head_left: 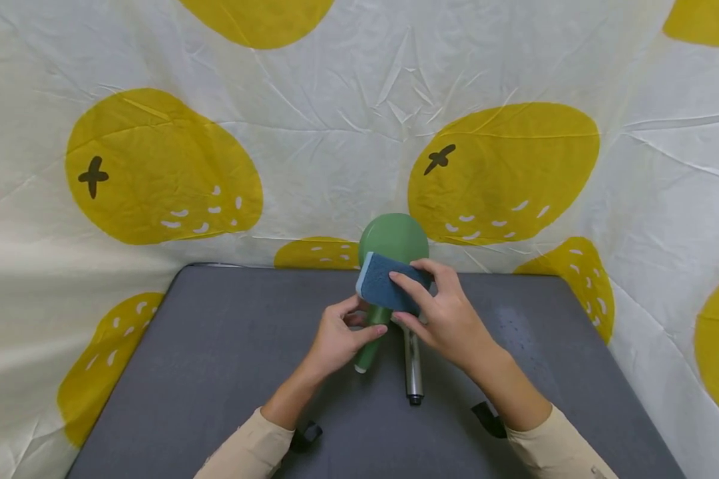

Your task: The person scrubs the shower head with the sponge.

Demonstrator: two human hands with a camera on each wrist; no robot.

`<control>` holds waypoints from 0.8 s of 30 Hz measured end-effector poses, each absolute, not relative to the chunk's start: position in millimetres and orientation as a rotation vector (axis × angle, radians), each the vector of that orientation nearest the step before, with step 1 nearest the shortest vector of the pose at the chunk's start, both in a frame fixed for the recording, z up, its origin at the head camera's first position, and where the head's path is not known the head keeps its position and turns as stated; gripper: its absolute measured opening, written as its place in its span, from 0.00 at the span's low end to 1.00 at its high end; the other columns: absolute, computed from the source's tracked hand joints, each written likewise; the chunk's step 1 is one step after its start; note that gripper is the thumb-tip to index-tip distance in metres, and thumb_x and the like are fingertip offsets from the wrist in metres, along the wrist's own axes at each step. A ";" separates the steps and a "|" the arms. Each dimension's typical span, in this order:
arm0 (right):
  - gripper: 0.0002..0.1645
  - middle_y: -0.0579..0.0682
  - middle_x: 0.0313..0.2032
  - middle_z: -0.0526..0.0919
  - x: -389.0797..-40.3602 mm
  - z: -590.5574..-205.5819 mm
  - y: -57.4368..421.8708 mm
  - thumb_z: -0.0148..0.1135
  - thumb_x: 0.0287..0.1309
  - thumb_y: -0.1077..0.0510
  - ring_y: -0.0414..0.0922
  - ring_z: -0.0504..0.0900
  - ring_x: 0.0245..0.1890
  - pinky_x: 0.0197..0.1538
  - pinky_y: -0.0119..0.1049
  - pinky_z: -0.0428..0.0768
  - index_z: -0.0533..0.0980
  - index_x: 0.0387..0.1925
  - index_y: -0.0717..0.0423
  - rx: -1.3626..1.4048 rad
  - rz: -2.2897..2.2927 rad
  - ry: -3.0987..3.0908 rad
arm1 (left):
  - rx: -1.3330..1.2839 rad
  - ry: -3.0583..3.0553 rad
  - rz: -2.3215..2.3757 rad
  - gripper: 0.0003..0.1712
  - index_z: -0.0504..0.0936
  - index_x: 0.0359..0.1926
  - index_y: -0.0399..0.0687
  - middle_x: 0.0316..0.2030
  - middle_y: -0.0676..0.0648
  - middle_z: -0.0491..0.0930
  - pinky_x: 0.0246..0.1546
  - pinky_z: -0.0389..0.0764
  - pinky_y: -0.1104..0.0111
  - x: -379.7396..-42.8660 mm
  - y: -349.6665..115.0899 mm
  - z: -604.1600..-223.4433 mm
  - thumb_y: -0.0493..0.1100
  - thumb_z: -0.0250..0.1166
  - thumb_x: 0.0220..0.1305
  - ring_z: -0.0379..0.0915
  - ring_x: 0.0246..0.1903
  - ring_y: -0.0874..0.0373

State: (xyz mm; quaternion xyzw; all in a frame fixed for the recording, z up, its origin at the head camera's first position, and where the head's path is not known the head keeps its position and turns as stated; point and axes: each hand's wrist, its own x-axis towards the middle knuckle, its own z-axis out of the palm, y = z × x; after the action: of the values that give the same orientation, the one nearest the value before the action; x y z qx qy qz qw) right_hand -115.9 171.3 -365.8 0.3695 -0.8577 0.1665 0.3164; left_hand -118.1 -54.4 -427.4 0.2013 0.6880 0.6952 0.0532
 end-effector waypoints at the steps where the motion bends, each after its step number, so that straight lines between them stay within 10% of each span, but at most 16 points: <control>1: 0.34 0.71 0.59 0.71 -115.9 -365.0 170.9 0.56 0.72 0.37 0.66 0.72 0.58 0.53 0.60 0.81 0.73 0.68 0.54 0.964 0.430 -2.267 | 0.609 2.089 2.115 0.30 0.80 0.65 0.41 0.48 0.33 0.84 0.40 0.90 0.62 -117.5 -54.0 -427.5 0.33 0.74 0.61 0.88 0.42 0.42; 7: 0.44 0.73 0.60 0.71 -123.6 -350.2 167.7 0.83 0.50 0.53 0.68 0.73 0.57 0.53 0.60 0.81 0.74 0.67 0.55 0.883 0.385 -2.294 | 0.634 2.140 2.099 0.39 0.72 0.73 0.45 0.50 0.35 0.84 0.40 0.89 0.64 -117.4 -54.0 -429.0 0.33 0.74 0.62 0.88 0.40 0.47; 24: 0.38 0.69 0.59 0.68 -174.6 -311.1 183.5 0.78 0.57 0.60 0.61 0.71 0.56 0.54 0.54 0.79 0.74 0.68 0.57 0.664 0.687 -2.443 | 0.550 2.141 2.082 0.42 0.70 0.73 0.41 0.54 0.31 0.82 0.42 0.90 0.63 -118.0 -62.2 -428.7 0.29 0.74 0.59 0.86 0.45 0.36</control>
State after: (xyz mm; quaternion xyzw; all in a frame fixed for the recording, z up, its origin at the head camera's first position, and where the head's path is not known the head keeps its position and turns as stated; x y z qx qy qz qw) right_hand -174.6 183.5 -311.1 0.2445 -0.9002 0.2531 0.2564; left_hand -118.0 -62.2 -428.7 0.1810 0.7040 0.6848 0.0523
